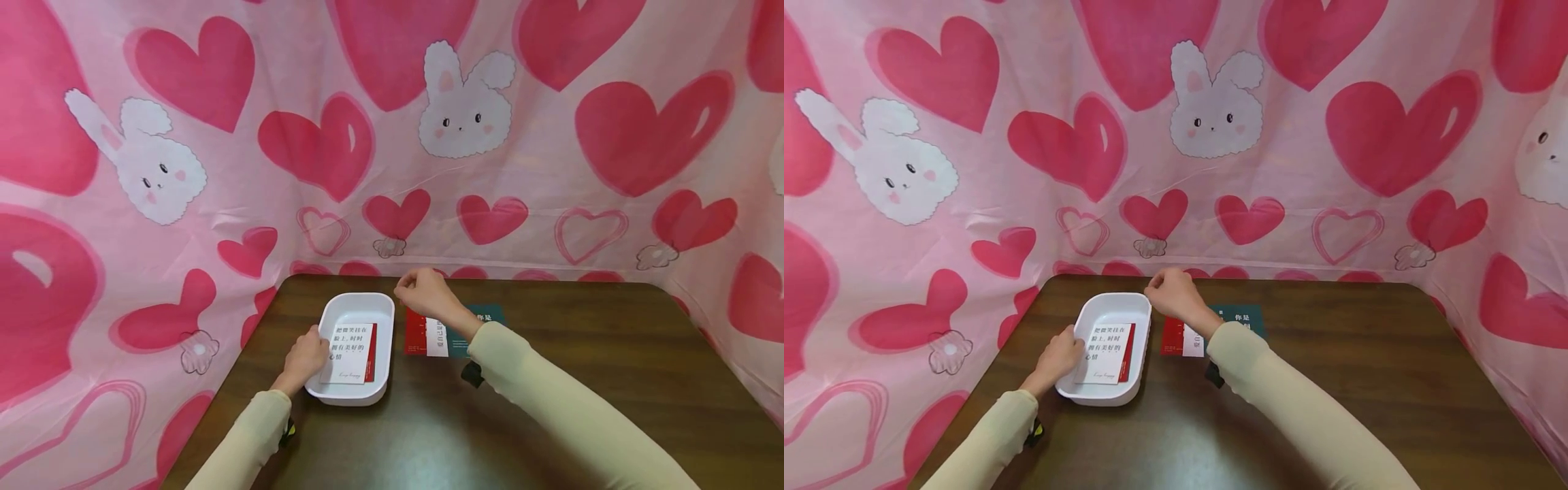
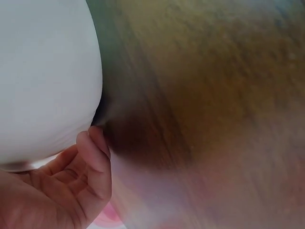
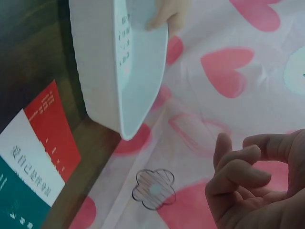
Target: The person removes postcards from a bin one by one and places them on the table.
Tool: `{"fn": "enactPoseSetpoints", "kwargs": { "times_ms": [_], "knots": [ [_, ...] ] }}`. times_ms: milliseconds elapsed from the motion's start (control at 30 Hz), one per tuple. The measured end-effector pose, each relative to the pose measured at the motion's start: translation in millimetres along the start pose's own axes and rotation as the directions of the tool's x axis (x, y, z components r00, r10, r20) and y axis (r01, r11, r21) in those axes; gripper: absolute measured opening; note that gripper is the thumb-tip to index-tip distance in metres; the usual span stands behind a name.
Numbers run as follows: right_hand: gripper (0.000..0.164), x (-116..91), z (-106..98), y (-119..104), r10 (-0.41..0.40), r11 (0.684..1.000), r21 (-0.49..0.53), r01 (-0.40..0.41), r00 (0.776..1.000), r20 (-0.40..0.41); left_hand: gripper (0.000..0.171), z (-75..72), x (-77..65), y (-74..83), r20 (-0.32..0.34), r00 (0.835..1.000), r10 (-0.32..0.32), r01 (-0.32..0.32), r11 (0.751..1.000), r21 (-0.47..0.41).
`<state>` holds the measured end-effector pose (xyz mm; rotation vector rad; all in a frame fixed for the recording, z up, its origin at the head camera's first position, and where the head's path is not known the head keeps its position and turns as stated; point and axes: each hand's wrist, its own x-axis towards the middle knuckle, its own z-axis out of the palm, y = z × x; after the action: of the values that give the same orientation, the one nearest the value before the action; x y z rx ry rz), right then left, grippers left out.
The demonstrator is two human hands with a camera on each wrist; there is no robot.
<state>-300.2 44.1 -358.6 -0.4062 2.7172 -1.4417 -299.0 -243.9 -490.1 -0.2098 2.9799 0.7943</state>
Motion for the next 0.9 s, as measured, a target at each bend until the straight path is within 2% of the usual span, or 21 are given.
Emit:
{"fn": "enactPoseSetpoints", "kwargs": {
  "times_ms": [300, 533, 667, 800, 900],
  "knots": [
    [0.025, 11, 25, -4, 0.057, 0.998, 0.034, -0.060, 0.994, 0.091, 0.041, -5.8, 2.6, -0.4, 0.028, 1.000, 0.005, -0.005, 1.000, -0.015],
    [0.026, 18, 52, -1, 0.082, 0.995, 0.052, -0.091, 0.984, 0.156, 0.031, -12.4, 1.5, -4.9, 0.056, 0.998, -0.033, 0.036, 0.998, -0.055],
    [0.027, 22, 63, 2, 0.124, 0.989, 0.056, -0.136, 0.975, 0.183, 0.034, -14.4, 1.9, -7.2, 0.060, 0.997, -0.053, 0.057, 0.997, -0.053],
    [0.027, 27, 69, 4, 0.184, 0.972, 0.110, -0.210, 0.960, 0.211, 0.045, -13.5, 4.5, -7.1, 0.066, 0.995, -0.068, 0.072, 0.996, -0.051],
    [0.031, 31, 74, 7, 0.229, 0.934, 0.205, -0.291, 0.932, 0.281, 0.049, -11.9, 5.1, -7.4, 0.062, 0.995, -0.076, 0.080, 0.995, -0.060]
  ]
}}
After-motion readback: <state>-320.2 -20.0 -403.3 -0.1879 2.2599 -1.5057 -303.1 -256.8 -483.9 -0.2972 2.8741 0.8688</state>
